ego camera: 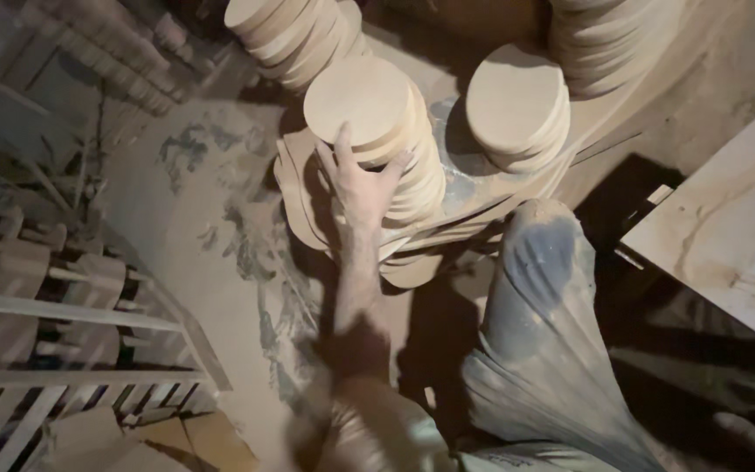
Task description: The person sits on the floor and sands the edges of round wooden discs using a sanding machine. They pick up each disc from a stack, press it against the spinning abrasive wheel, and then place the finished disc onto a growing stack.
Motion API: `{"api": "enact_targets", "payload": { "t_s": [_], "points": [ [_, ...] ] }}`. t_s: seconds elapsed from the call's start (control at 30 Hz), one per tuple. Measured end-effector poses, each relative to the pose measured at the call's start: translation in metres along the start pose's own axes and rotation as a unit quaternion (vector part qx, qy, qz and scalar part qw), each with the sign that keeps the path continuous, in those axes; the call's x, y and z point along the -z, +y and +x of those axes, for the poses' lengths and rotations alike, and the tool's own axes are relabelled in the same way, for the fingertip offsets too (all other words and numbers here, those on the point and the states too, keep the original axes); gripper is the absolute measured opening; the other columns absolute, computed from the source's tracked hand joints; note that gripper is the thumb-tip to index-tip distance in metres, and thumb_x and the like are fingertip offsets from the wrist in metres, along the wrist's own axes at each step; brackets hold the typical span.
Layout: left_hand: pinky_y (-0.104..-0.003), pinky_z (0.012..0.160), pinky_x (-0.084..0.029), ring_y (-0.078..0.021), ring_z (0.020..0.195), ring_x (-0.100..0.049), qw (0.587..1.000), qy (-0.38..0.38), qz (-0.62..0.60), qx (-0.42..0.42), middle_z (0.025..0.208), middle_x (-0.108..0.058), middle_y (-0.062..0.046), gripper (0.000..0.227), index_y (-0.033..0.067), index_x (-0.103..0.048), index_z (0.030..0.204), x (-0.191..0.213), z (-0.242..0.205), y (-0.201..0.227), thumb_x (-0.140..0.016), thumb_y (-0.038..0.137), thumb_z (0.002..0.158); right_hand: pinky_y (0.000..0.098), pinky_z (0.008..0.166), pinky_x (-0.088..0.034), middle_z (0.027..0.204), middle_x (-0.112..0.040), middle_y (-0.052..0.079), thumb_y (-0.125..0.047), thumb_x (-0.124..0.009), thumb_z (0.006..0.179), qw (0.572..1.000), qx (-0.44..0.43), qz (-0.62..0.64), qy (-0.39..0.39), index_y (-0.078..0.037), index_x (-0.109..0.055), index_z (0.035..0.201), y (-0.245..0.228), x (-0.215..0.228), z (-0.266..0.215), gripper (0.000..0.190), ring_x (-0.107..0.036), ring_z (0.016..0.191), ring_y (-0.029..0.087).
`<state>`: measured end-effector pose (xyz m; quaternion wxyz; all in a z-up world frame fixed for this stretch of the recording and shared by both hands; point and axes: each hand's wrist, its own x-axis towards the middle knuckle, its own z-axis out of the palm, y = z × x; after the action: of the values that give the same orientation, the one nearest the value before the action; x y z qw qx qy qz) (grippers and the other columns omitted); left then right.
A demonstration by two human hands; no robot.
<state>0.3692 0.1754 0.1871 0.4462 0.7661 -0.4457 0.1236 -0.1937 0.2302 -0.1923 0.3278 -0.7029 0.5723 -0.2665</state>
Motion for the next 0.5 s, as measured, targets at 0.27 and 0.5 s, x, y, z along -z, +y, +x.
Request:
{"api": "enact_targets", "payload": {
  "t_s": [0.27,0.5],
  "points": [
    [-0.057,0.114,-0.044,-0.0494,0.140,-0.044,0.990,0.122,-0.040,-0.058,0.148,-0.039,-0.033,0.066,0.0070,-0.061,0.125,-0.047,-0.015,-0.025,-0.093,0.021,0.069,0.0455,0.103,-0.058,0.119,-0.074,0.024,-0.023,-0.086,0.072,0.990,-0.072,-0.011,-0.119,0.001,-0.067,0.133,0.005,0.015,-0.010,0.068,-0.075,0.113,0.035],
    [-0.058,0.111,-0.047,-0.0438,0.130,-0.053,0.926,0.157,-0.080,-0.334,0.136,-0.052,-0.022,0.047,0.0064,-0.058,0.112,-0.040,-0.012,-0.001,-0.088,0.015,0.078,0.0414,0.108,-0.053,0.127,-0.070,0.014,-0.042,-0.088,0.077,0.952,-0.022,-0.173,-0.250,-0.008,-0.060,0.136,-0.006,0.028,0.017,0.074,-0.068,0.123,0.029]
  ]
}}
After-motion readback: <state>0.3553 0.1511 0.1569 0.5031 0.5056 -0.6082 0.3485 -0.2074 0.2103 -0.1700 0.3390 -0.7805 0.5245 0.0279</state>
